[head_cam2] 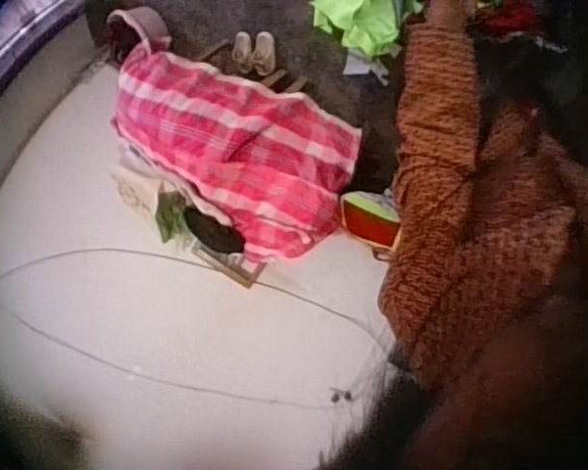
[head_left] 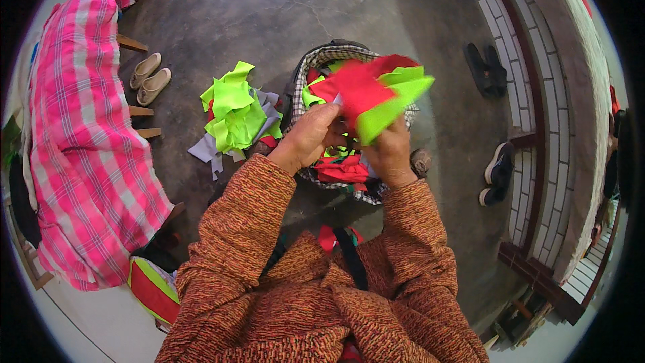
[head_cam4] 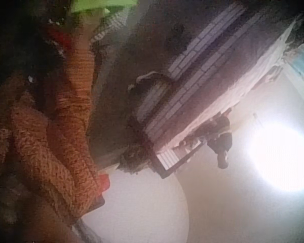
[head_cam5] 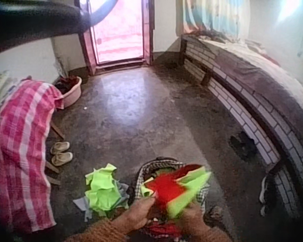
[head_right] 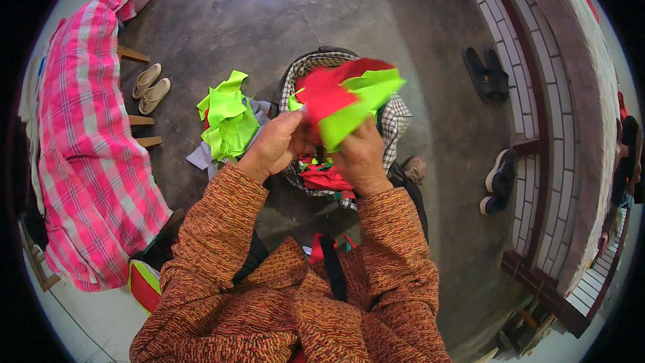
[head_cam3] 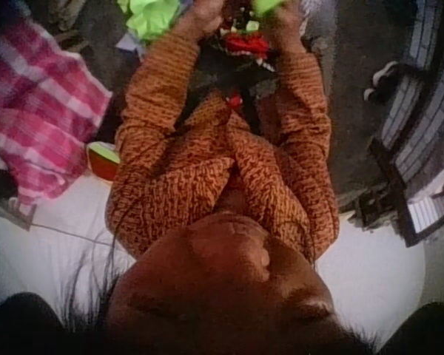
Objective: The person sits on the floor and sorts through a pile of colorful fabric scraps inside a checkered bag. They pick up individual pieces of fabric, unfold them, and place them into a separate pile on the floor to the left.
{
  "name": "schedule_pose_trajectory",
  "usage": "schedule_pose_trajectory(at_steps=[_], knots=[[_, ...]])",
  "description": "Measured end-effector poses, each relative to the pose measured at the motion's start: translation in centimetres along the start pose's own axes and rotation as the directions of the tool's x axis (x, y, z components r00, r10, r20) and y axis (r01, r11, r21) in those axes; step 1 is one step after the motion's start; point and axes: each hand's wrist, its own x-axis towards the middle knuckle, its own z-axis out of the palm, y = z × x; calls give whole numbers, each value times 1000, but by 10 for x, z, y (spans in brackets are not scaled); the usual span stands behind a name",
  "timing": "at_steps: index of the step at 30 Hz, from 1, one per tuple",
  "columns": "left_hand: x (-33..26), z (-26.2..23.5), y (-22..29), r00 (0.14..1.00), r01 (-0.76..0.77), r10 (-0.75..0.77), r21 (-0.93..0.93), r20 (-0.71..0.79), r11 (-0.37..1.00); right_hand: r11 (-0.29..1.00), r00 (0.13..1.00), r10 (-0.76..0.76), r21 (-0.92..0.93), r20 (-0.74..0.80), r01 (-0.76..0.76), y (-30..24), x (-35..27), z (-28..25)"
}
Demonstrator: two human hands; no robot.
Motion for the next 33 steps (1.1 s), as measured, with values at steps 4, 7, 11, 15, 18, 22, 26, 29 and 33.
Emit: schedule_pose_trajectory(at_steps=[4,7,11,15,18,22,26,29,33], knots=[[-8,23,14,983,-147,166,-213,74,966,996,992,-41,-72,120,50,-9,-1,7],[-11,25,20,979,-119,161,-289,126,950,995,991,-57,-75,122,67,-13,0,8],[-11,20,17,994,-110,113,-135,11,985,993,991,-68,-87,113,78,-24,2,10],[-9,16,14,987,-153,147,-92,-67,984,982,979,-177,-43,98,182,-23,0,11],[-5,18,15,978,-198,190,-99,-89,975,992,993,-121,40,-9,122,-18,-2,3],[-4,18,16,968,-246,237,-124,-82,961,897,911,304,406,-279,-175,-8,-3,1],[-10,24,20,976,-210,205,-65,-75,976,460,757,652,769,47,-444,-13,5,8],[-7,23,12,974,-224,225,-35,17,974,120,790,540,902,291,-415,-11,5,10],[-7,21,10,947,-305,323,328,-1,894,67,671,644,846,368,-529,-16,-1,9]])
